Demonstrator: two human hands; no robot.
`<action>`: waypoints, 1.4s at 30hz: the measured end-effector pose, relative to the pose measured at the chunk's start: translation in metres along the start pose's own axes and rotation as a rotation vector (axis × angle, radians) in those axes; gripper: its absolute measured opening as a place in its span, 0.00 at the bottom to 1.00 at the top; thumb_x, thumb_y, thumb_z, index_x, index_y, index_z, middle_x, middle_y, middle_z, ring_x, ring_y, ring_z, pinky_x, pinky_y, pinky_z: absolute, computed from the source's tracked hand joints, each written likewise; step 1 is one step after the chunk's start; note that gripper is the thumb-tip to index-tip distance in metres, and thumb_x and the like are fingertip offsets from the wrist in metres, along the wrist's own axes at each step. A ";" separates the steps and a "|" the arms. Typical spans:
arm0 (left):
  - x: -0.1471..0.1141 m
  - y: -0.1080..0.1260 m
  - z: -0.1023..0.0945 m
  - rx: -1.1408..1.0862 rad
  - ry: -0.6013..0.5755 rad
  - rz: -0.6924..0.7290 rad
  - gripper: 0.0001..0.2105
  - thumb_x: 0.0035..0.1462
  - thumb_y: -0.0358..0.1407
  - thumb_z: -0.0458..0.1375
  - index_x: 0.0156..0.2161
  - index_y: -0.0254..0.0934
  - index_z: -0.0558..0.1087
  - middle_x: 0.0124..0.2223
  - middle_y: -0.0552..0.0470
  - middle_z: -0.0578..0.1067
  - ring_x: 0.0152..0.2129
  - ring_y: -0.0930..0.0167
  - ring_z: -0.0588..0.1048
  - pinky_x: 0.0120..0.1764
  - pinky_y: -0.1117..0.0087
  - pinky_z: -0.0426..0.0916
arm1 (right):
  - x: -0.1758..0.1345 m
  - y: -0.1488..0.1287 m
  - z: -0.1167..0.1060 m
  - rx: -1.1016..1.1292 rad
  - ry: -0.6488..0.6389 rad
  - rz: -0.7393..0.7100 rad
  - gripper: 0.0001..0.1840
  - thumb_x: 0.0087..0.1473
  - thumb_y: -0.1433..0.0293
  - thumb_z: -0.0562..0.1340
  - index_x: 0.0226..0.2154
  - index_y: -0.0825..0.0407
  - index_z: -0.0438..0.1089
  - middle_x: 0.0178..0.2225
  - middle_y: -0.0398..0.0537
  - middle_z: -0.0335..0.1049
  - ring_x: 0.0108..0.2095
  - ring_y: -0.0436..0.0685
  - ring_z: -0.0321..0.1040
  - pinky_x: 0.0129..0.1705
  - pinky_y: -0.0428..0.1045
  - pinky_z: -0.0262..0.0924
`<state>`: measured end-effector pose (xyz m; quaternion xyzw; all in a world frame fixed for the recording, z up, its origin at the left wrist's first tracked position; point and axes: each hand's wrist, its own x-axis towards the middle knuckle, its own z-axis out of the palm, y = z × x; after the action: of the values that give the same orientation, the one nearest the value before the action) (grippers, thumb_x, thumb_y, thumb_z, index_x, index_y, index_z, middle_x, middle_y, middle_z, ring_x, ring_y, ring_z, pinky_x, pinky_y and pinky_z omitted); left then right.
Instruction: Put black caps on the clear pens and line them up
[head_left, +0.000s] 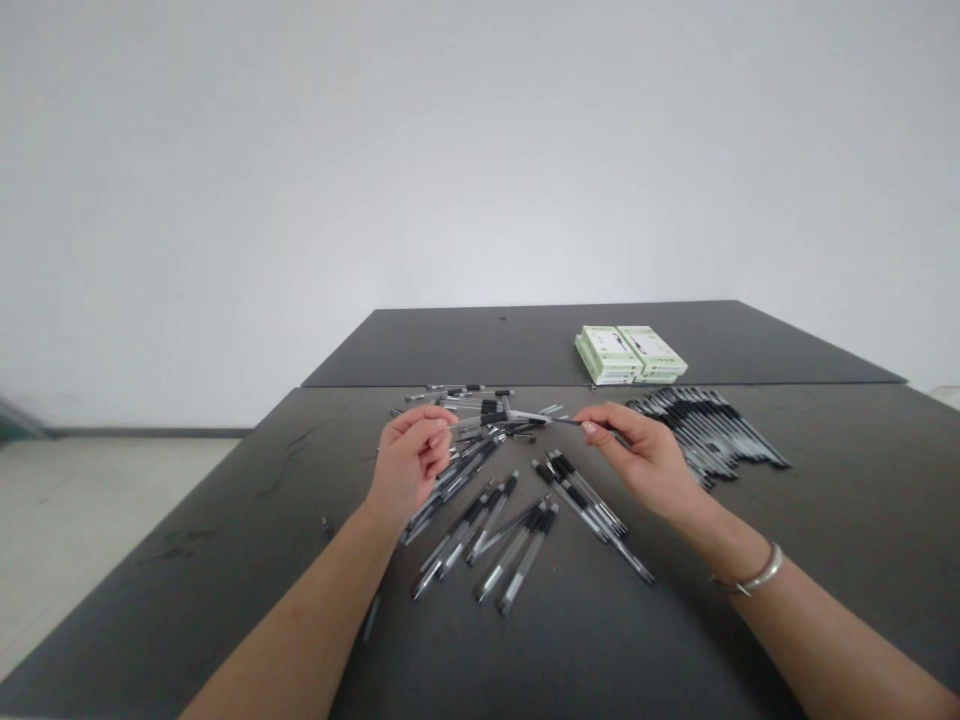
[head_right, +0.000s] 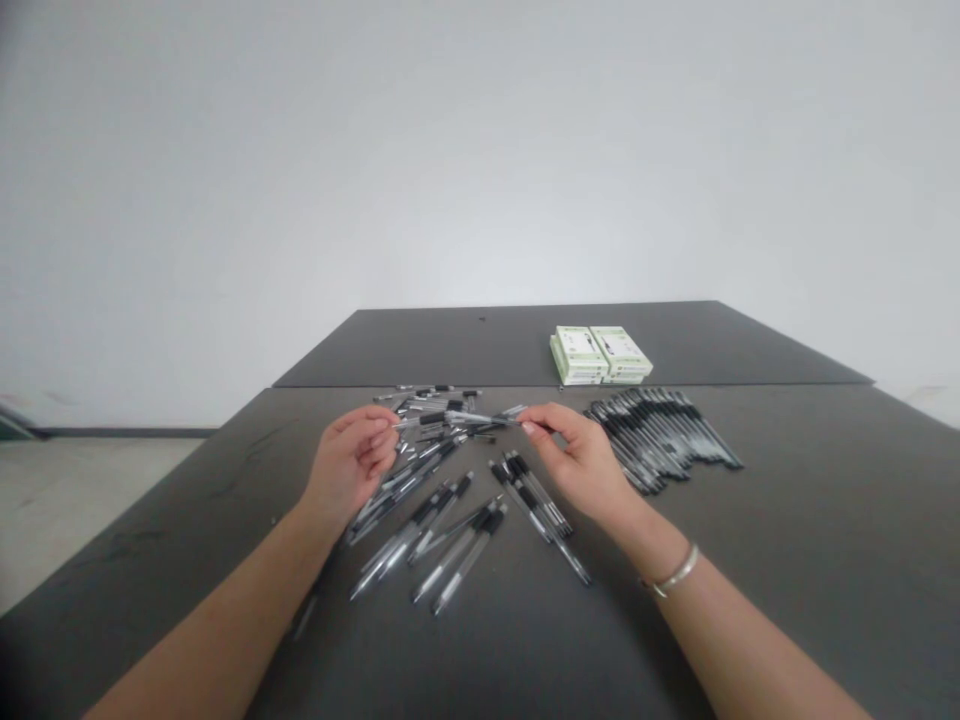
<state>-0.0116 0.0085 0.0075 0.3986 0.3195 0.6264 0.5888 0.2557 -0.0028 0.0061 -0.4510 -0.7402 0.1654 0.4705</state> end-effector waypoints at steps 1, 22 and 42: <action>0.000 0.000 0.000 0.006 -0.004 0.004 0.02 0.45 0.28 0.61 0.26 0.32 0.76 0.16 0.61 0.58 0.11 0.83 0.50 0.12 0.82 0.46 | 0.000 0.000 -0.002 -0.011 0.000 -0.011 0.09 0.58 0.67 0.59 0.38 0.52 0.73 0.35 0.48 0.75 0.36 0.55 0.70 0.40 0.49 0.63; -0.005 -0.012 0.006 0.277 -0.120 -0.065 0.05 0.45 0.33 0.63 0.28 0.32 0.76 0.14 0.63 0.55 0.10 0.83 0.50 0.14 0.79 0.43 | -0.002 -0.013 0.014 0.052 -0.138 0.024 0.08 0.54 0.69 0.62 0.37 0.50 0.76 0.35 0.48 0.77 0.36 0.56 0.73 0.41 0.51 0.66; 0.000 -0.012 -0.001 0.214 -0.101 -0.098 0.05 0.46 0.33 0.62 0.29 0.32 0.76 0.15 0.63 0.54 0.11 0.83 0.49 0.14 0.79 0.43 | 0.003 -0.007 0.009 0.461 -0.092 0.274 0.13 0.52 0.59 0.62 0.33 0.53 0.68 0.24 0.45 0.71 0.25 0.51 0.67 0.28 0.48 0.64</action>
<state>-0.0065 0.0096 -0.0035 0.4739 0.3736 0.5383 0.5883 0.2440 -0.0027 0.0074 -0.4200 -0.6356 0.4120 0.4998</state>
